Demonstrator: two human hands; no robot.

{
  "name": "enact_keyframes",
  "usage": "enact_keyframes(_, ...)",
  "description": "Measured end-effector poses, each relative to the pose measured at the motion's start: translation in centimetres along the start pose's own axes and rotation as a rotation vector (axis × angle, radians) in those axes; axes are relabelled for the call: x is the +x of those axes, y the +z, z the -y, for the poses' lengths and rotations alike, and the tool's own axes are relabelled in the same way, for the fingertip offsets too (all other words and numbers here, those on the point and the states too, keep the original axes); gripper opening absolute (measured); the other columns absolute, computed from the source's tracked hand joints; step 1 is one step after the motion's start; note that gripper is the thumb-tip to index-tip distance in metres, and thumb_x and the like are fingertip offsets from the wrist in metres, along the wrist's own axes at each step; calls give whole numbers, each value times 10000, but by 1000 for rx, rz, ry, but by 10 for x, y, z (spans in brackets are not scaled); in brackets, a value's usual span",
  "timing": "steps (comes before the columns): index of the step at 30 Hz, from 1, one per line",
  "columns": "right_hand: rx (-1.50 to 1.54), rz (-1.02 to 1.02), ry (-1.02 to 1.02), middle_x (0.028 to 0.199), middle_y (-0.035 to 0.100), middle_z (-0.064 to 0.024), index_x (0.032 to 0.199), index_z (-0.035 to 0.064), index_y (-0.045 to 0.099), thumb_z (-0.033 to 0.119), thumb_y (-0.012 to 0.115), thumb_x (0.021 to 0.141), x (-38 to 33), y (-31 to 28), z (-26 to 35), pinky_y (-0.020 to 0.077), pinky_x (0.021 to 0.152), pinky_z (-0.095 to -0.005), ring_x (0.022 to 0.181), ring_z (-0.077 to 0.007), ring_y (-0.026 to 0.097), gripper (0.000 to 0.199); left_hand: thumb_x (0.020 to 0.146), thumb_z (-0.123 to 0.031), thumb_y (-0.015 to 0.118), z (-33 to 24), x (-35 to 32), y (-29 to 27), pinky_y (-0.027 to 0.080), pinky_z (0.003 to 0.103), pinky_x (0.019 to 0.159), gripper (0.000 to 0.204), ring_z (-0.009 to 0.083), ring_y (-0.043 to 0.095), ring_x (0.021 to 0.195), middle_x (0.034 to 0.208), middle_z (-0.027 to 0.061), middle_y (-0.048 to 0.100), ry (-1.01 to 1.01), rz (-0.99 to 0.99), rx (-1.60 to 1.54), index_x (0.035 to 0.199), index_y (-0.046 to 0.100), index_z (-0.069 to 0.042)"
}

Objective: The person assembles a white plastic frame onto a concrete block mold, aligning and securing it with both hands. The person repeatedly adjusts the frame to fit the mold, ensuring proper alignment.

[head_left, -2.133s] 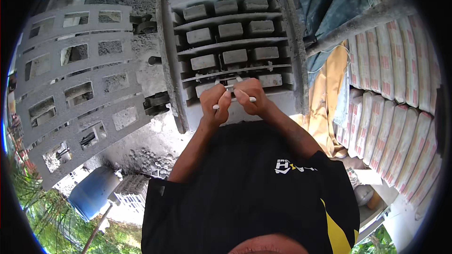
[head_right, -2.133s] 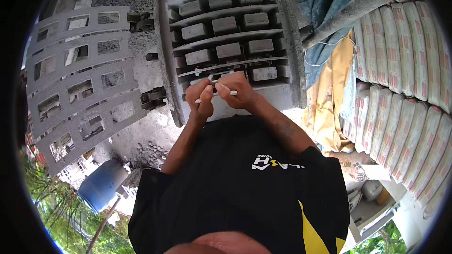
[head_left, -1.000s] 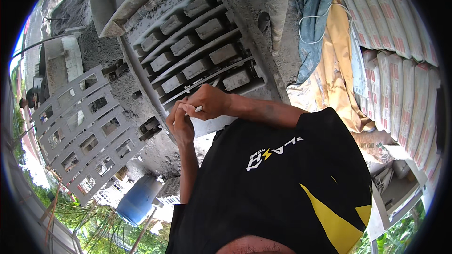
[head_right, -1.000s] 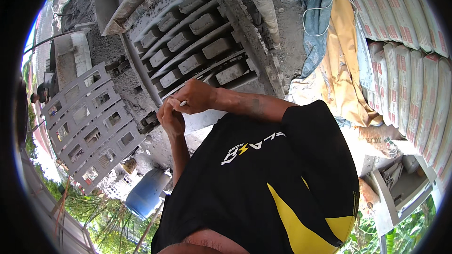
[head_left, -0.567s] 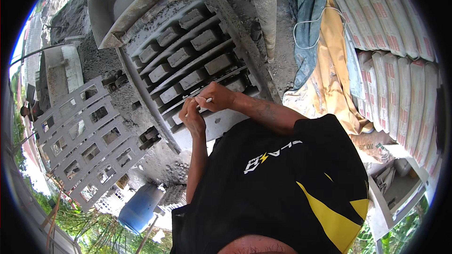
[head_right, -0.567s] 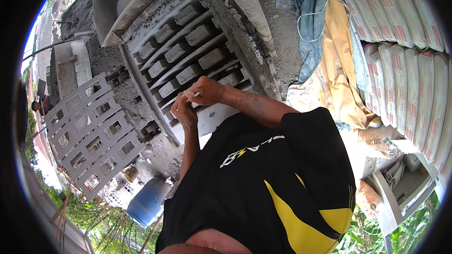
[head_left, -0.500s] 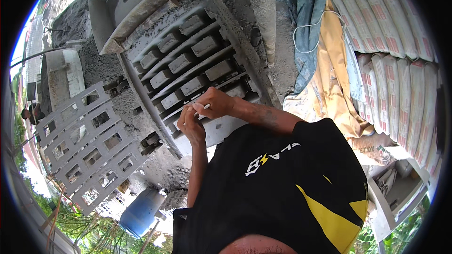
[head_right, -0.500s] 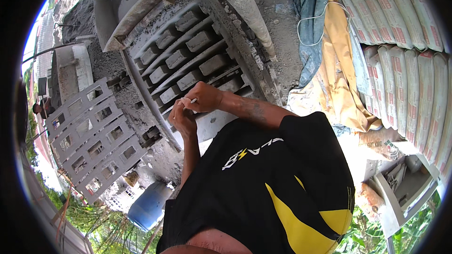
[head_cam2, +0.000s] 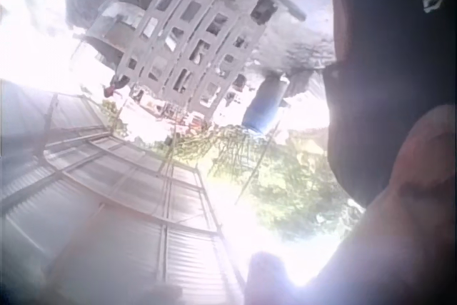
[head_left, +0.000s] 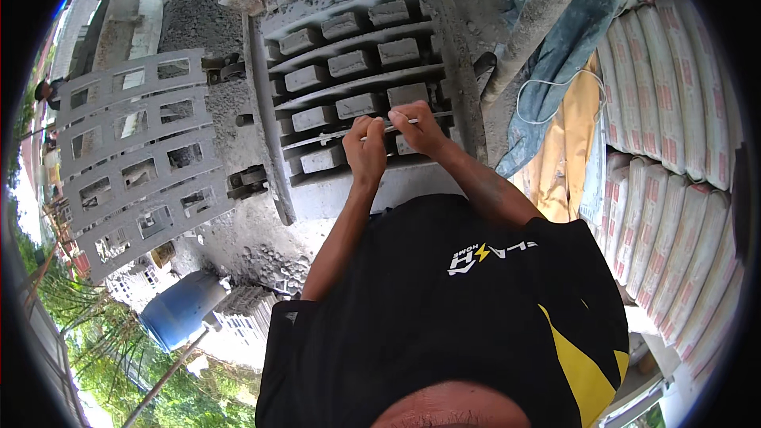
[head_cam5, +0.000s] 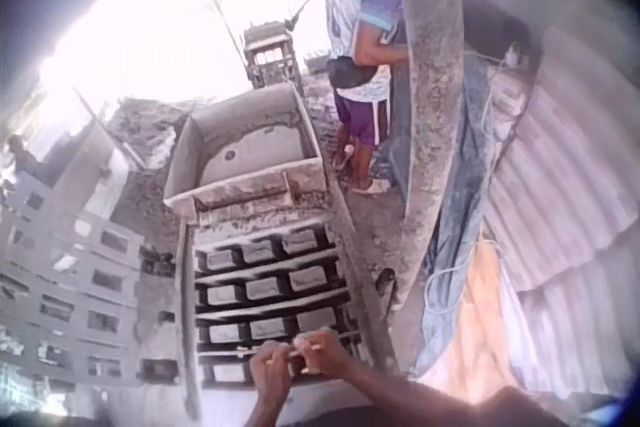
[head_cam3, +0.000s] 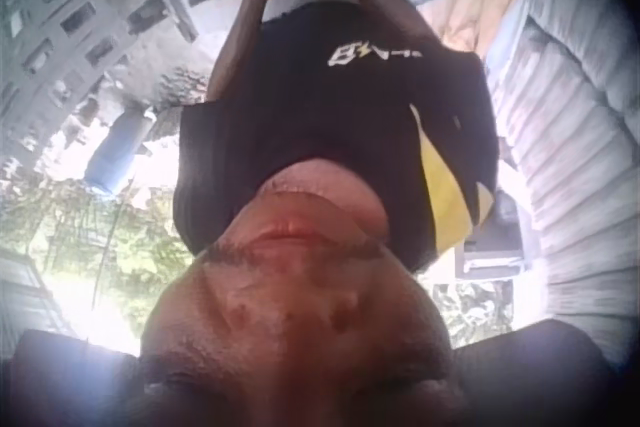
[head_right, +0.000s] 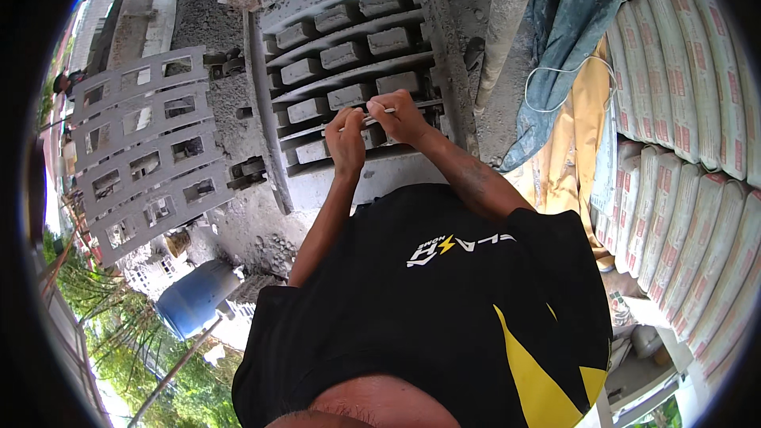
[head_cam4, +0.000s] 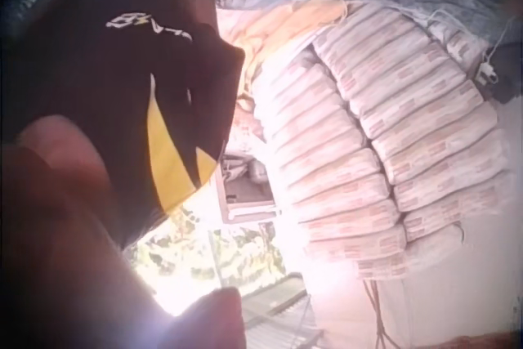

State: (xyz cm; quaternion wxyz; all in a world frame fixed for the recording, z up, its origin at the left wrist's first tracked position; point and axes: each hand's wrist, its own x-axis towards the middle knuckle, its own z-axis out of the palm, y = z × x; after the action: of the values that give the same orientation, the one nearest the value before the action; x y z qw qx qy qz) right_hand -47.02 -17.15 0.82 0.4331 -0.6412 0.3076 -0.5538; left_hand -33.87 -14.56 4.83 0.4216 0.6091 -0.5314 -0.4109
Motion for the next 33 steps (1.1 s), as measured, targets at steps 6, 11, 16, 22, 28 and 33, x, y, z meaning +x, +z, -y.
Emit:
enact_keyframes(6, 14, -117, -14, 501, 314, -98, 579, -22, 393, 77, 480, 849, 4, 13, 8, 260, 431, -325, 434, -125, 299, 301, 824, -31, 512, -1, -5, -5, 350, 286, 616, 187, 156, 422, 656, 636, 81, 463, 222, -108, -83, 670, 480, 70)
enact_keyframes(11, 62, -80, 151, 499, 300, -65, 589, -28, 400, 86, 487, 857, 13, 24, 25, 252, 434, -318, 461, -91, 292, 304, 799, -23, 537, -19, -1, -18, 337, 328, 598, 209, 218, 384, 608, 580, 123, 395, 200, -153, -123, 648, 421, 64)
enact_keyframes(16, 48, -88, 234, 486, 348, -42, 587, -19, 422, 93, 487, 864, 6, 29, -6, 265, 434, -307, 456, -79, 325, 306, 802, -80, 553, 10, 15, -15, 353, 347, 563, 218, 215, 418, 569, 581, 138, 435, 10, -113, -126, 647, 464, 45)
enact_keyframes(22, 0, -266, -27, 480, 383, -56, 574, -20, 428, 98, 482, 853, 6, 32, 24, 288, 429, -310, 402, -130, 368, 308, 834, -78, 517, -3, -3, -13, 341, 281, 547, 199, 103, 416, 604, 616, 62, 458, 246, -145, -95, 685, 476, 47)
enact_keyframes(28, -74, -85, -31, 483, 332, -87, 558, -16, 378, 96, 476, 847, 6, 15, 29, 273, 427, -343, 403, -154, 349, 325, 836, -67, 500, -5, -12, -14, 346, 269, 585, 188, 134, 416, 632, 645, 61, 449, 244, -78, -119, 684, 480, 42)
enact_keyframes(33, -137, -148, -7, 490, 336, -97, 572, -18, 375, 84, 458, 850, -15, 10, -8, 278, 432, -350, 407, -185, 359, 308, 830, -109, 536, 17, -9, -1, 341, 335, 552, 259, 174, 434, 577, 561, 101, 438, 114, 45, -125, 630, 449, 32)
